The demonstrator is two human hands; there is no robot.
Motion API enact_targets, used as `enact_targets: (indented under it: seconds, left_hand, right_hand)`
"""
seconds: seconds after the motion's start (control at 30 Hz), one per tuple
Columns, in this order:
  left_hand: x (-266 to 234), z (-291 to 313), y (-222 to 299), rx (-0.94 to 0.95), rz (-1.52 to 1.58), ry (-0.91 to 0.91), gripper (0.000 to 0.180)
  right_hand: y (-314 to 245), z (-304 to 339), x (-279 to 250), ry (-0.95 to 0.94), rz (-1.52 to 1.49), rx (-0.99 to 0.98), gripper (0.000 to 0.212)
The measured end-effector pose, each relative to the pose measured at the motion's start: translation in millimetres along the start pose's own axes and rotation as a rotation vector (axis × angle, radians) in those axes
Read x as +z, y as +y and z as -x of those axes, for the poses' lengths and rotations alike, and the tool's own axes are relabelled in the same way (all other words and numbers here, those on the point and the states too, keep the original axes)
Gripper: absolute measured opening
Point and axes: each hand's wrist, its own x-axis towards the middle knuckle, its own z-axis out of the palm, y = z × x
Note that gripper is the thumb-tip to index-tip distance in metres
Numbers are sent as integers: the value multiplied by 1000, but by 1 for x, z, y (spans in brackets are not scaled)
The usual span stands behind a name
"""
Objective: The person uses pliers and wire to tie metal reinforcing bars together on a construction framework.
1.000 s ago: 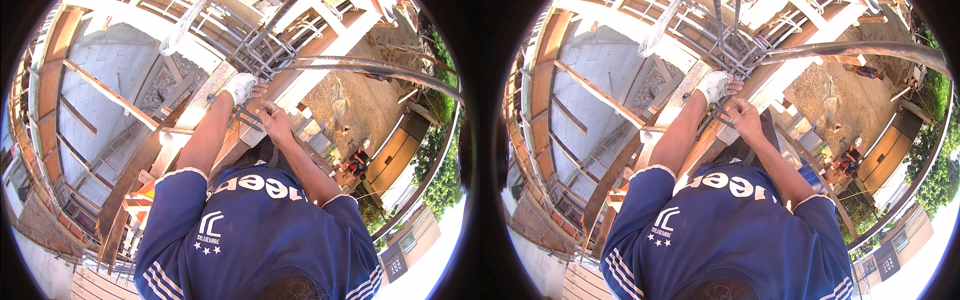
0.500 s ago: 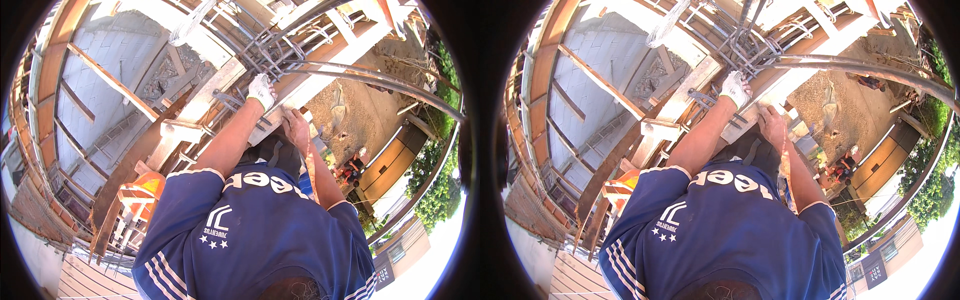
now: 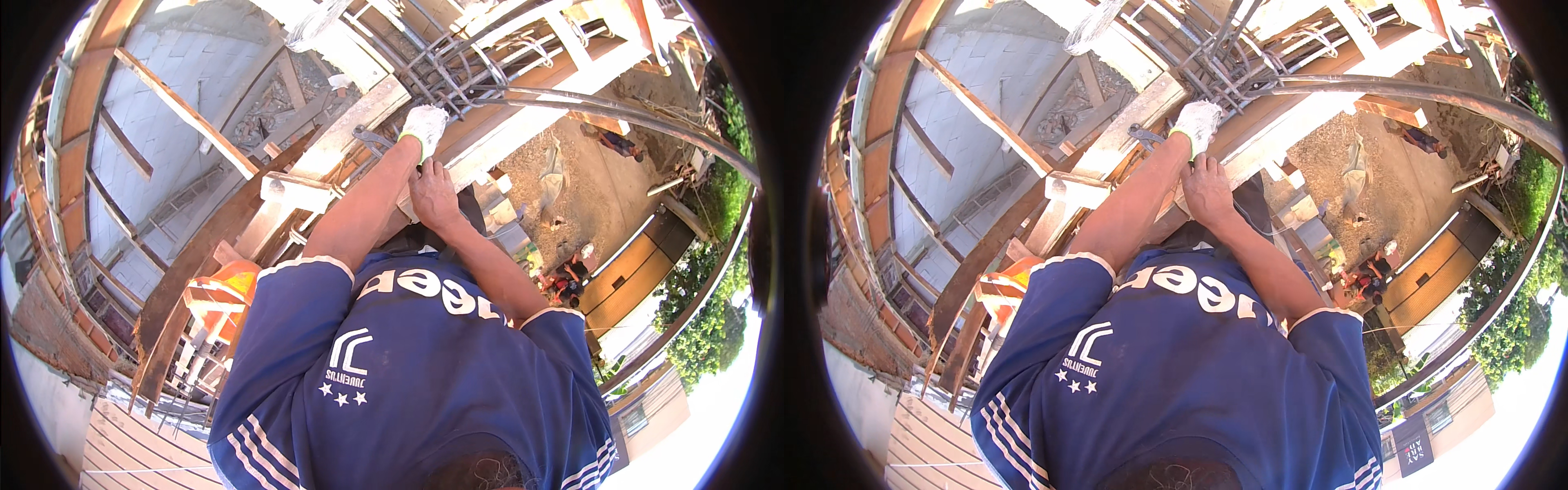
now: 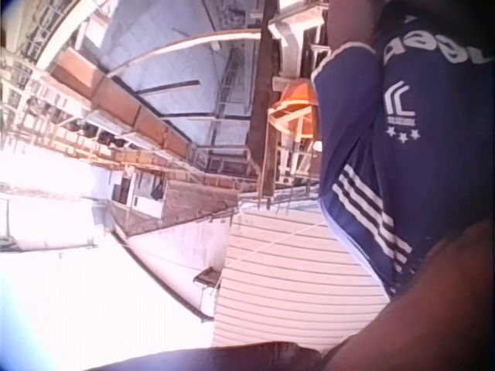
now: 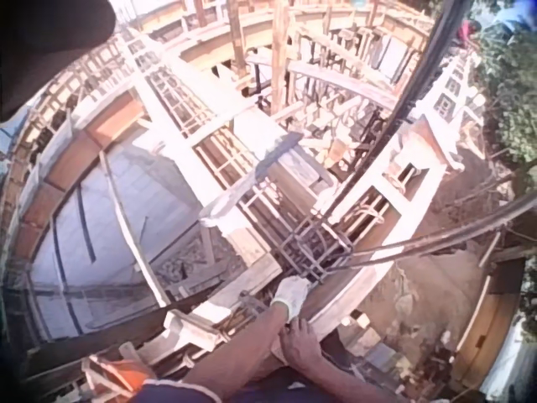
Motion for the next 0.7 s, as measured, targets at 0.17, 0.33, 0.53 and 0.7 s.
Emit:
enact_targets:
  seconds: [0.17,0.33,0.53,0.7]
  left_hand:
    - [-2,10,7,-463,1003,-43,16]
    - [-5,16,6,-479,1153,-73,15]
    - [-2,17,10,-452,1121,-16,15]
    - [-5,15,6,-441,1054,-27,14]
  right_hand:
    - [18,59,-67,-289,-309,178,29]
    - [69,121,-119,-665,-1363,683,32]
    - [99,66,-106,-331,-946,657,21]
    - [130,12,-94,-401,-869,554,18]
